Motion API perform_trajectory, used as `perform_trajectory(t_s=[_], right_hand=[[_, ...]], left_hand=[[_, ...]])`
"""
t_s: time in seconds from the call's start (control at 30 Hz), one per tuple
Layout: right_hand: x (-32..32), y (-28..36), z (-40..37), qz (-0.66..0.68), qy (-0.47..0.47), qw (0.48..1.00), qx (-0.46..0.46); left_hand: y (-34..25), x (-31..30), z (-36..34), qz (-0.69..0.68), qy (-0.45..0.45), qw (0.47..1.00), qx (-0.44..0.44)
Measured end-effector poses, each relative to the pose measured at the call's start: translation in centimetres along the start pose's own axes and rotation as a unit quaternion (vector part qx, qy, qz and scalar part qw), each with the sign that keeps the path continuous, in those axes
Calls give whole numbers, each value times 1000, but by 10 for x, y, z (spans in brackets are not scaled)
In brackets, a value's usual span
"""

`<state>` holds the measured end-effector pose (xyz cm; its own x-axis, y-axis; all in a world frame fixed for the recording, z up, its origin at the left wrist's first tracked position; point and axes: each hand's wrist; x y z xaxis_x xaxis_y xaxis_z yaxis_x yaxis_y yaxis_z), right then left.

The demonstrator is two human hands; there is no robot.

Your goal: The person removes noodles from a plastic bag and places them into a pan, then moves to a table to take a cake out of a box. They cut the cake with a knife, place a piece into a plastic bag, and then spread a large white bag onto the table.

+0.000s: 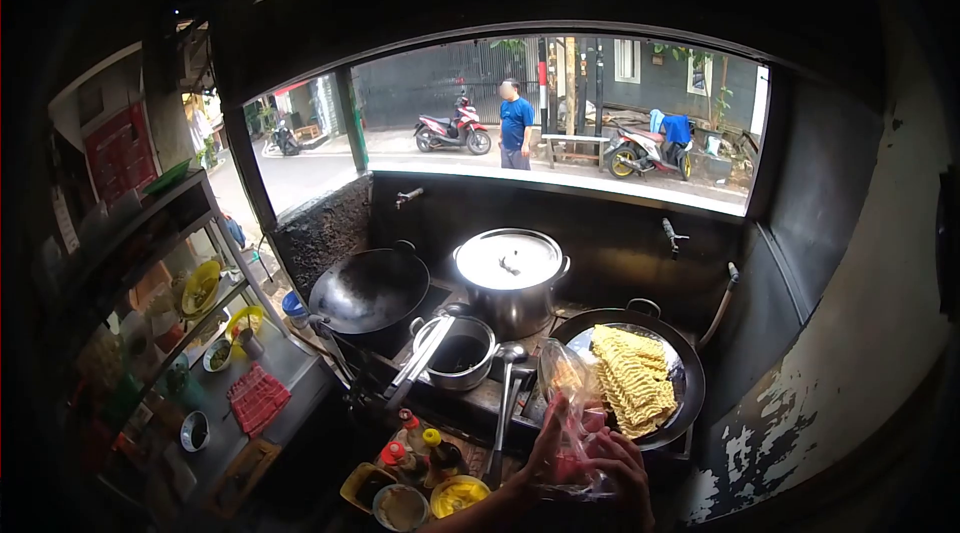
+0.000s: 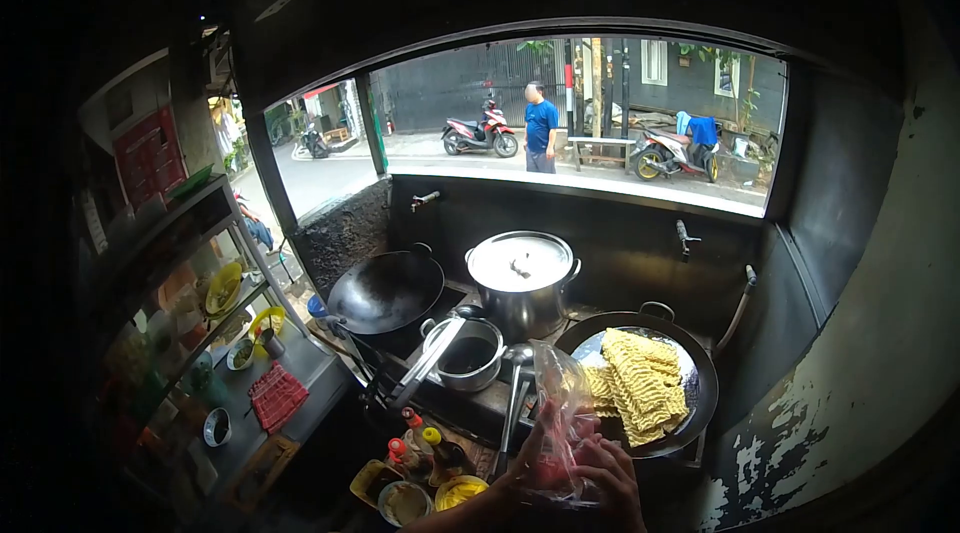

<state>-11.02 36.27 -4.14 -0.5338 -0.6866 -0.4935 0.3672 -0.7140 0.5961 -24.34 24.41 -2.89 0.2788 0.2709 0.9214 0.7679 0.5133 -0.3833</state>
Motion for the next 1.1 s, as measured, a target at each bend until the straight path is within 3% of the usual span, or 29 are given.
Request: perform_trajectory(t_s=[0.07, 0.13, 0.2, 0.27, 0.3, 0.33, 0.4, 0.43, 0.5, 0.53, 0.57, 0.6, 0.67, 0.7, 0.8, 0.87, 0.9, 1.0, 1.07, 1.1], right_hand=[[12, 12, -8, 26, 12, 999, 38], [24, 26, -18, 53, 17, 995, 85], [37, 40, -27, 83, 9, 986, 141], [51, 56, -33, 107, -18, 975, 193], [56, 69, -35, 120, -50, 974, 188], [62, 84, -32, 137, -98, 972, 166], [80, 114, -29, 167, -178, 962, 126], [91, 130, -28, 177, -206, 957, 102], [115, 161, -27, 185, -236, 953, 46], [128, 178, -29, 183, -237, 954, 13], [135, 199, -33, 197, -179, 963, 41], [140, 223, -38, 193, -178, 964, 40], [148, 265, -42, 162, -58, 963, 205], [156, 264, -34, 69, -100, 991, 59], [172, 251, -78, 174, -24, 966, 188], [181, 196, -122, 296, 66, 885, 352], [185, 128, -157, 356, 145, 791, 475], [173, 244, -123, 262, 24, 910, 322], [169, 276, -115, 194, -16, 942, 273], [168, 286, -115, 164, -28, 952, 256]], left_hand=[[3, 6, -10, -71, -31, 997, 21], [-2, 3, -27, 140, 2, 977, 159], [-4, 3, -49, 81, -37, 986, 141], [6, -42, -59, 32, 148, 974, 167], [-5, -31, -78, 55, 211, 958, 185], [-19, -19, -110, 223, 159, 942, 193], [-31, -34, -143, 120, 114, 982, 96], [-38, -40, -163, 114, 115, 982, 94], [-67, -29, -210, 245, 131, 960, 42], [-75, -18, -238, 257, 85, 962, 37], [-84, -31, -251, 305, 121, 943, 61], [-90, -47, -263, 349, 157, 920, 86], [-98, -72, -287, 338, 146, 928, 62], [-103, -80, -298, 331, 132, 934, 35], [-120, -76, -335, 212, 88, 973, 4], [-116, -94, -344, 206, 133, 969, 13], [-116, -94, -351, 181, 147, 973, 0], [-104, -101, -364, 108, 162, 981, -17], [-81, -123, -359, 127, 264, 952, 93], [-100, -92, -373, 221, 291, 924, 114]])
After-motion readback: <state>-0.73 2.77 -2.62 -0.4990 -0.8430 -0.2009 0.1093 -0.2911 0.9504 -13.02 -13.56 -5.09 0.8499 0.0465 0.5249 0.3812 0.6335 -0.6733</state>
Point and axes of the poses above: each hand's wrist, its own z-axis towards the middle knuckle, its own x-axis out of the palm, y = z × x, and after that the axes turned 2 degrees about x, right-handed
